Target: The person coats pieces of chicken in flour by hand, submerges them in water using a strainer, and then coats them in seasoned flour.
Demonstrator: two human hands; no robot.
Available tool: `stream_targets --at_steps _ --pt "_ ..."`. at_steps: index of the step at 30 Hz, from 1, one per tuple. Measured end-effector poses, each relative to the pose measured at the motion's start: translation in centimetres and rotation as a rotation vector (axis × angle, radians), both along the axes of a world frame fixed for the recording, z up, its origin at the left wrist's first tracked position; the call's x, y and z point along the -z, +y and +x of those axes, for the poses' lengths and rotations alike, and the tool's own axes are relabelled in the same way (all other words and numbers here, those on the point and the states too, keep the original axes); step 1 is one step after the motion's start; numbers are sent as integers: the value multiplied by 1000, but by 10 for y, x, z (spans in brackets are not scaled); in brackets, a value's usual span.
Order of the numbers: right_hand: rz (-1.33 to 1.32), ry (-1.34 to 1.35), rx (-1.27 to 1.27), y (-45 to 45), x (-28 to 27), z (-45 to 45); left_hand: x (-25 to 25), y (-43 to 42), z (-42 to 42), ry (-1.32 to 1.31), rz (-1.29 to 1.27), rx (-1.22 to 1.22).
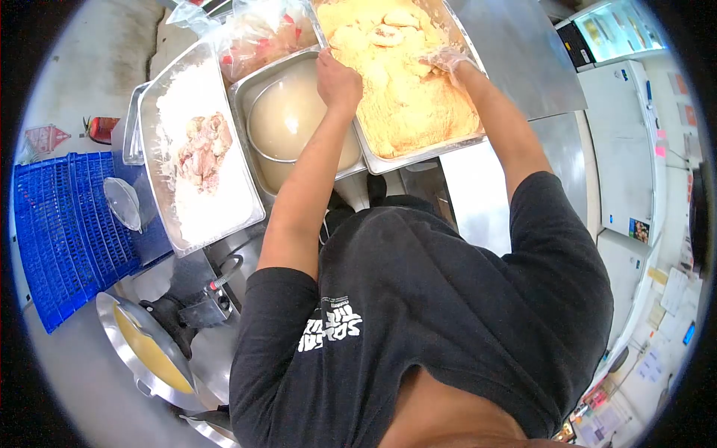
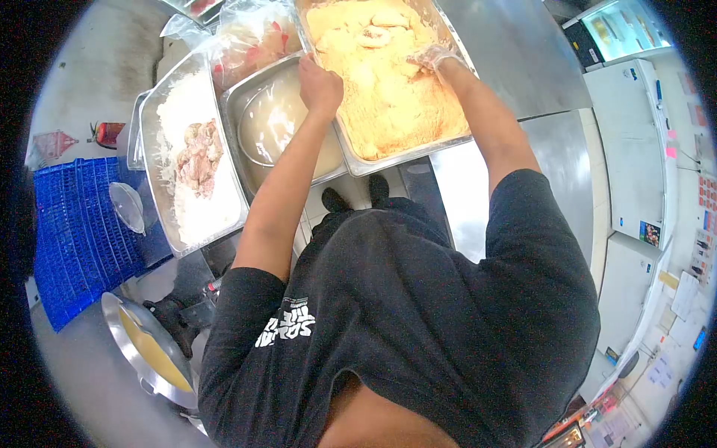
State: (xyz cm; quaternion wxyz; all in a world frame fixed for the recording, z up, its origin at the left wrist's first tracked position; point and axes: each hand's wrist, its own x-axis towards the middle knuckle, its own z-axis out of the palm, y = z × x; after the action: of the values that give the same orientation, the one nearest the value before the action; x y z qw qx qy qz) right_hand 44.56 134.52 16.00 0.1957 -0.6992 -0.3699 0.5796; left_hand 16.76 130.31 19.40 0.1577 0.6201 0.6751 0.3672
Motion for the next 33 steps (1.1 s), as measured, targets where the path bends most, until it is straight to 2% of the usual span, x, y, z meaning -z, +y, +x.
stream_targets --at_steps 2,4,5,6,8,10,11,13,14,16,19,21,25,27,30,31,33 --pt "18 -55 -27 -5 -1 4 1 -4 0 3 -10 5" --pt "203 -66 -190 -6 13 21 0 2 0 12 17 -3" --pt "643 -231 -613 12 44 50 4 3 1 22 37 -10" --pt "1345 -530 -961 19 67 69 7 4 1 31 55 -15" --pt "1181 -963 -1135 -4 18 36 10 1 0 11 23 3" --pt "476 -976 -918 -7 -20 -18 5 2 2 -6 -6 11" --pt "501 -1026 -951 3 -1 -16 -1 0 2 -9 -25 8" --pt "548 -1119 -1018 32 70 -12 -3 -2 1 -14 -18 9" --pt "556 -1072 -961 40 88 -14 -1 -2 1 -15 9 14" --pt "564 -975 -841 45 110 -18 1 -2 0 -10 30 25" --pt "534 -879 -530 47 131 -18 2 0 0 6 9 39" --pt "554 -998 -567 52 146 -10 3 -1 0 12 -25 45" --pt "493 -1093 -764 51 120 -13 -1 -1 -3 -16 -21 59" --pt "460 -1083 -700 53 125 -14 0 -1 -4 -64 -46 68" --pt "418 -1196 -645 57 104 -32 11 3 -2 -16 120 50" --pt "414 -1251 -629 56 85 -42 11 6 -3 -12 103 31" --pt "415 -1274 -830 34 32 -58 8 6 -3 -8 72 3"
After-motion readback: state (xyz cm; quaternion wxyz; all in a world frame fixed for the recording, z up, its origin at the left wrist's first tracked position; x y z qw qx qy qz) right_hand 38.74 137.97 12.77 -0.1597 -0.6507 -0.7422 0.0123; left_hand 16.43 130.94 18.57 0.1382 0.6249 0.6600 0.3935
